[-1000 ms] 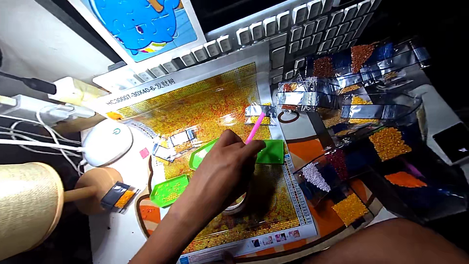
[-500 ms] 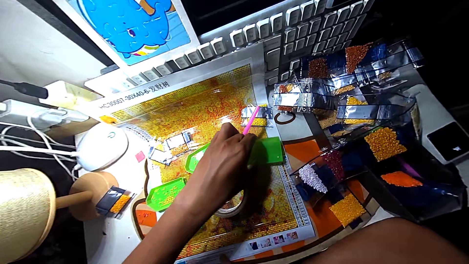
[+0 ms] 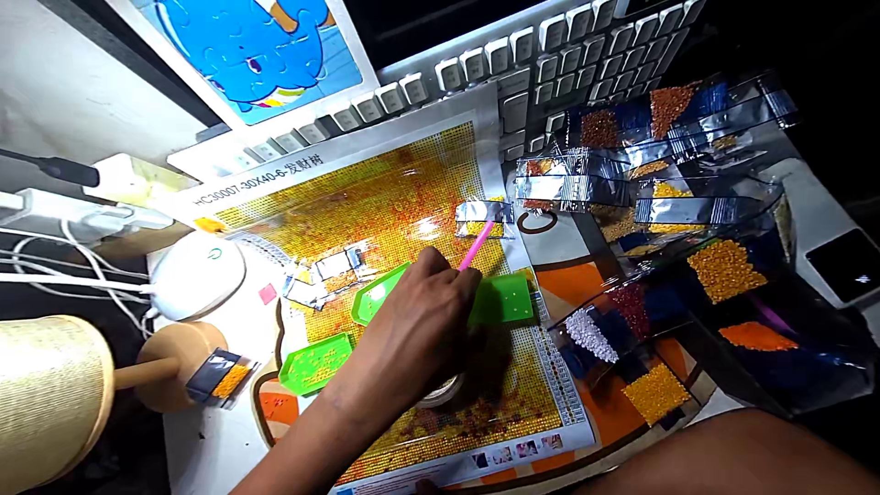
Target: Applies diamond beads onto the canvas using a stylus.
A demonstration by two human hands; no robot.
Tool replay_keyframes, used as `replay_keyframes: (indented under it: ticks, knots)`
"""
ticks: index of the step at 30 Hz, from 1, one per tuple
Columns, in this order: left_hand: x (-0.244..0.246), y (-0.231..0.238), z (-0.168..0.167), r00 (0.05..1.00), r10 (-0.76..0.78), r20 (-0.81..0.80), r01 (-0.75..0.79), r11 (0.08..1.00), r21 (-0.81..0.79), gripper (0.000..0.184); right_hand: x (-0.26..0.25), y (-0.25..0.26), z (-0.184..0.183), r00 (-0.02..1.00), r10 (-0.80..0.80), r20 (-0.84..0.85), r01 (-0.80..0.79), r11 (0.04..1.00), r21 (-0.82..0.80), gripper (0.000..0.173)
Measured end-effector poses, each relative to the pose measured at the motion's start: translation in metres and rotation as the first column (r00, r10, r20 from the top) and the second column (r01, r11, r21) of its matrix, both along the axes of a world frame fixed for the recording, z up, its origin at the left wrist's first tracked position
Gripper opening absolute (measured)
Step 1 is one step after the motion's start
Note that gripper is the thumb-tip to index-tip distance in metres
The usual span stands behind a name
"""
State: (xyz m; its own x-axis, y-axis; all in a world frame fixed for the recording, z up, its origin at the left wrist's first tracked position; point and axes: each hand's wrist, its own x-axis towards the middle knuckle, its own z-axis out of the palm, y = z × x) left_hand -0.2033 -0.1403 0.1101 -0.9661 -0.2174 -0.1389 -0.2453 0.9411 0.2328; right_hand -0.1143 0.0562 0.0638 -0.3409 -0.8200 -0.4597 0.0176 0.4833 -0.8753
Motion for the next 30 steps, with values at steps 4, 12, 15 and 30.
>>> replay_keyframes:
  ticks: [4, 12, 15, 30]
  knots:
    - [-0.007, 0.002, 0.001, 1.000, -0.012, -0.028, 0.012, 1.000, -0.002, 0.035, -0.007, -0.002, 0.007, 0.992, 0.129, 0.010, -0.130, 0.990, 0.052, 0.046]
    - [-0.004, -0.001, 0.003, 1.000, 0.004, -0.008, -0.003, 1.000, 0.024, 0.041, 0.025, 0.012, -0.035, 0.996, -0.026, 0.080, 0.021, 0.998, 0.063, 0.053]
    - [-0.003, -0.004, 0.000, 1.000, 0.010, -0.018, -0.009, 1.000, 0.020, 0.041, 0.026, 0.010, -0.036, 0.990, -0.057, 0.130, 0.055, 0.998, 0.019, 0.050]
    - [0.006, -0.012, 0.020, 0.982, 0.099, -0.163, -0.068, 0.981, 0.184, 0.064, -0.015, -0.004, 0.022, 0.998, 0.059, -0.014, -0.060, 0.997, -0.044, 0.043]
